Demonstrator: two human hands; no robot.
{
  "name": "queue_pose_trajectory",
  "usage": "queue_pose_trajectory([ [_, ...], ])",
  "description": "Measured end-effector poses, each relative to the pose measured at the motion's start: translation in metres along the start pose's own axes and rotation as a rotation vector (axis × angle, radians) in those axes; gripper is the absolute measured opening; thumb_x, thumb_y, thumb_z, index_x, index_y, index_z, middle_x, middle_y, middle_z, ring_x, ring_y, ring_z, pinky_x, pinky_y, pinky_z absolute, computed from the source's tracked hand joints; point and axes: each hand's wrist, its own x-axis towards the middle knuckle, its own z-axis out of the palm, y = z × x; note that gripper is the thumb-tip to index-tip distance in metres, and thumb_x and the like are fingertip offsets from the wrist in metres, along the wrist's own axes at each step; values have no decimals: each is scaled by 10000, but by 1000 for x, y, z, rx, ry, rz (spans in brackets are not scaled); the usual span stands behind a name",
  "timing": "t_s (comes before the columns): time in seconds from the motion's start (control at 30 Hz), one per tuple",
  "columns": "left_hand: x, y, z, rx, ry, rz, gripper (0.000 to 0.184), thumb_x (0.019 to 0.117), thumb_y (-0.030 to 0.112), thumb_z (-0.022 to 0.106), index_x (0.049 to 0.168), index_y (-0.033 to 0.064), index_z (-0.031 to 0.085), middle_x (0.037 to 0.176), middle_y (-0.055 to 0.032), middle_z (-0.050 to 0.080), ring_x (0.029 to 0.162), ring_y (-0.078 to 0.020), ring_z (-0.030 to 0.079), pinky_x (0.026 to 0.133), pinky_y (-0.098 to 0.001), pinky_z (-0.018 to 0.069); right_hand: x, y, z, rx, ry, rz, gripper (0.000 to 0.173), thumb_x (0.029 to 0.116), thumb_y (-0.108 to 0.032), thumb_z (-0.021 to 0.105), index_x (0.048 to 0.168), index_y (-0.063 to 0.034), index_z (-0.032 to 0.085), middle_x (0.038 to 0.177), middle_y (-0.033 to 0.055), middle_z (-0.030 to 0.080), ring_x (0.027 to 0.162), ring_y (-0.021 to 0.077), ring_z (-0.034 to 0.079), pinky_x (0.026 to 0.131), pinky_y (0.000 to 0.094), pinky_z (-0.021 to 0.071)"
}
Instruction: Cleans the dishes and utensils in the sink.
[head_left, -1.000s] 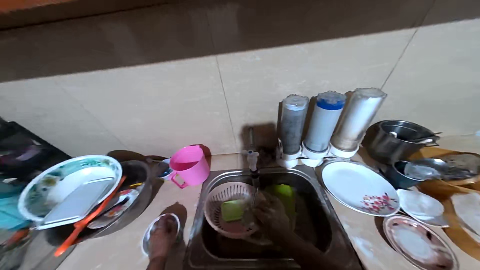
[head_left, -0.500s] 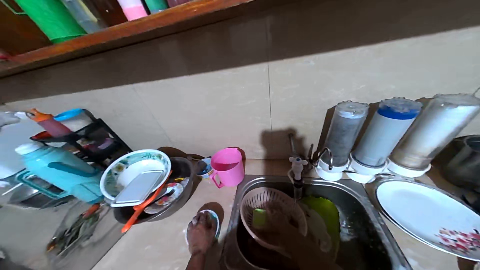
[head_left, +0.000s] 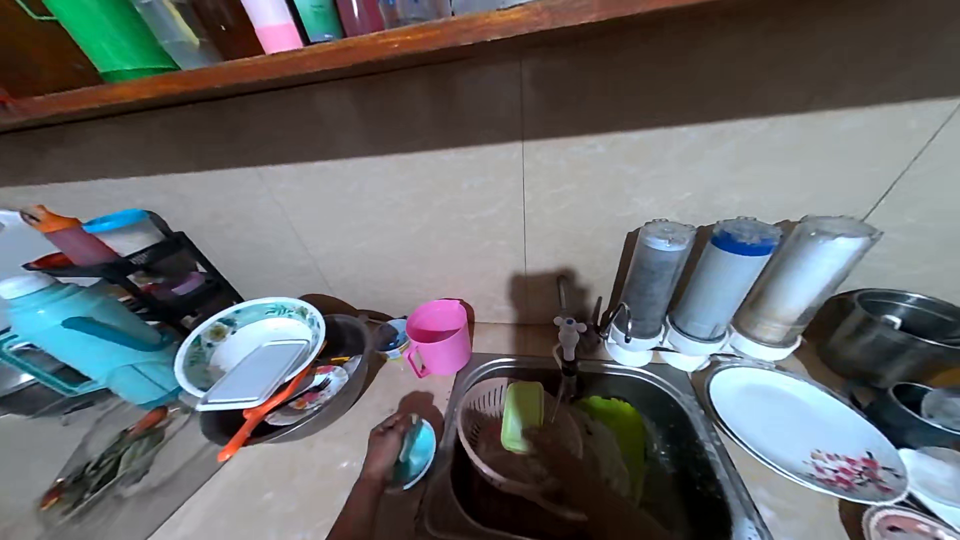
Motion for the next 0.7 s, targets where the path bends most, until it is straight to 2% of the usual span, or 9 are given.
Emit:
queue_pose_trajectory([
  [0.13,-39,40,75,-438,-93,100,234,970,54,470,1095,-47,640,894,-70,687,784,-127,665,737,-347,583,-46,-27,-2,516,-196,120,339,1046,-166,522,1348,-13,514,1089,143,658,915,204,671,782,385,592],
  [0.23,-94,56,144,-122,-182,353,252,982,57,581,1165,-82,684,1153,-184,708,1104,-222,672,1019,-401,530,-69,-44,2,961,-290,-152,401,1084,-343,275,1198,-92,565,950,49,716,827,132,708,700,329,613],
  [0.3,-132,60,182,115,-221,426,330,995,120,595,1252,-79,653,1284,-269,649,1268,-369,594,1133,-493,431,-93,-63,6,956,-90,-278,495,1115,-357,140,1191,-77,542,914,-8,666,803,41,659,711,232,568],
  [0.4,-123,56,204,396,-283,408,412,1057,231,495,1335,-44,623,1380,-271,591,1357,-416,507,1179,-526,356,-142,-115,11,877,152,-56,487,1126,-235,72,1220,-1,489,902,37,589,776,47,598,733,214,511],
  [0.47,-97,64,196,626,-227,254,459,1046,286,519,1422,30,577,1442,-234,564,1370,-381,515,1158,-522,396,-138,-94,13,889,46,-21,442,1109,-275,105,1146,-98,509,870,12,638,758,61,645,671,240,561],
  [0.53,-76,76,192,751,-196,131,466,1059,275,482,1485,87,511,1521,-230,477,1423,-397,449,1171,-533,380,-107,-32,9,980,-239,-209,453,1115,-351,219,1242,-93,568,1043,56,701,941,135,690,808,344,600],
  [0.6,-90,66,200,657,-249,245,469,1054,227,502,1470,10,511,1516,-250,482,1443,-384,430,1211,-491,334,-107,-30,6,950,-186,-265,422,1108,-337,259,1259,-78,555,1071,57,688,963,114,681,817,315,600],
  [0.67,-110,47,211,506,-343,512,466,1053,209,492,1446,-37,536,1528,-231,493,1490,-365,379,1264,-487,228,-138,-92,8,889,112,-43,508,1106,-388,79,1134,-101,497,883,4,632,751,20,624,631,191,533],
  [0.7,-111,43,213,512,-370,625,471,1049,234,478,1449,-2,555,1546,-185,495,1520,-363,329,1271,-546,154,-148,-105,4,929,92,-43,550,1109,-370,17,1219,-51,452,936,41,574,789,40,578,671,190,486],
])
